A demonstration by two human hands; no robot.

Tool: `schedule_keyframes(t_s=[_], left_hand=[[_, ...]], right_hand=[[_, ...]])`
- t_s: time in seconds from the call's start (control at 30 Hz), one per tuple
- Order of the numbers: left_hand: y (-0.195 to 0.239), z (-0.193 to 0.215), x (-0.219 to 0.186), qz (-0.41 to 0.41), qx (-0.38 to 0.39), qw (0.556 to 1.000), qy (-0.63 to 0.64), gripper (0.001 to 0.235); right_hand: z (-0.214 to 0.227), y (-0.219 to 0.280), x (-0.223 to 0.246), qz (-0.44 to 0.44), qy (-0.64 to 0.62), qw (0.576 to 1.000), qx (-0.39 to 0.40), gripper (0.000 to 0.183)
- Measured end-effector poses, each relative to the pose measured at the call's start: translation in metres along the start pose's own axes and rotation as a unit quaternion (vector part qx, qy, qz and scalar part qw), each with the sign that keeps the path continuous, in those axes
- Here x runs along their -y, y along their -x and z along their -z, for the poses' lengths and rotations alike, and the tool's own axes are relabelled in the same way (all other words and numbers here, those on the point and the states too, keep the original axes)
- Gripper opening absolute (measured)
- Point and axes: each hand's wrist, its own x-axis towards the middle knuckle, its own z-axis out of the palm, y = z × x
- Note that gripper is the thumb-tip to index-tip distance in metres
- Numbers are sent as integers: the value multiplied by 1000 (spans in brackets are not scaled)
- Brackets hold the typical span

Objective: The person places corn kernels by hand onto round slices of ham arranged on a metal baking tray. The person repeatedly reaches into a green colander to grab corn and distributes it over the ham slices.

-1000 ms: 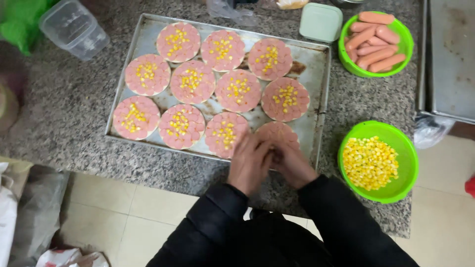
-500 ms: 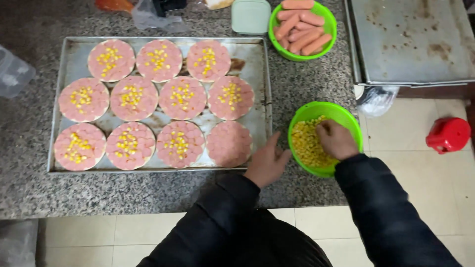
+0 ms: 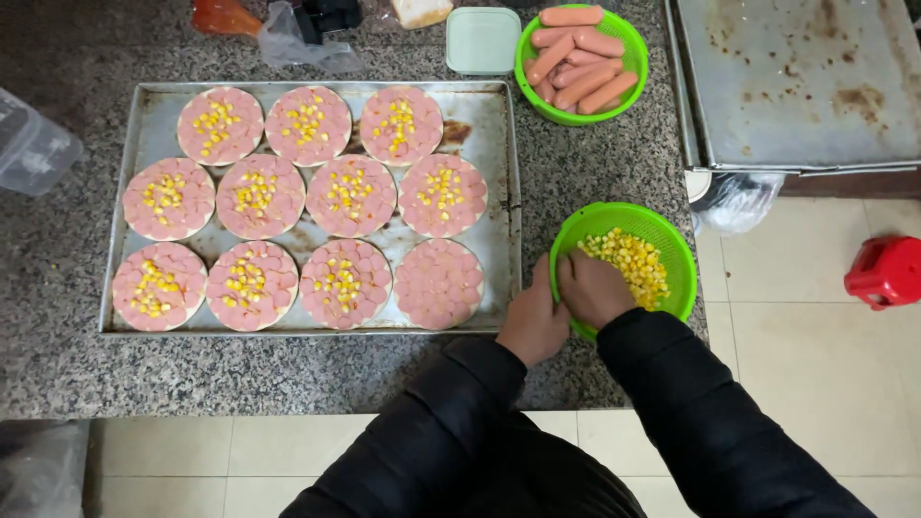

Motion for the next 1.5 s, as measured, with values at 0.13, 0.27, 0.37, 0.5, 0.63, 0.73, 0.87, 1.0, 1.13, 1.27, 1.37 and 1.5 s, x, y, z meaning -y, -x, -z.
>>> schedule_keyframes(t_s=[0.13,0.27,0.37,0.5,0.63,0.73,0.87,1.0,1.13,1.27,1.37,1.5], left_hand=[[17,20,-31,5,14,1000,-5,77],[20,33,-15,-14,26,998,-49,75],[18,36,4,-26,16,995,-98,70],[17,47,22,-42,-8,986,-161,61],[23,62,13,-50,-27,988,-145,57],[26,72,8,-57,-58,986,-143,50],[43,92,-22,-80,-114,985,-100,40],[60,107,-45,-233,-219,923,-216,35],[61,120,-8,-212,-200,873,-392,61],[66,135,16,-137,-144,924,-328,63],[65,141,34,-104,-141,944,-280,60],[64,150,30,-82,-173,952,-238,37]], right_hand=[[24,3,3,-20,87,996,-9,59],[22,-17,-37,-32,-35,999,-14,61],[24,-13,-46,-27,-96,995,-11,56],[26,-6,-52,-48,-129,990,-41,65],[13,-12,-70,-124,-135,982,-43,79],[26,12,-36,-156,-424,891,-54,47],[46,38,32,-138,-602,787,-6,39],[20,31,79,-120,-624,771,40,43],[-43,-5,116,-113,-658,740,84,54],[-85,-31,115,-118,-613,771,123,53],[-99,-23,135,-137,-560,804,147,65],[-117,-19,132,-95,-577,805,100,59]])
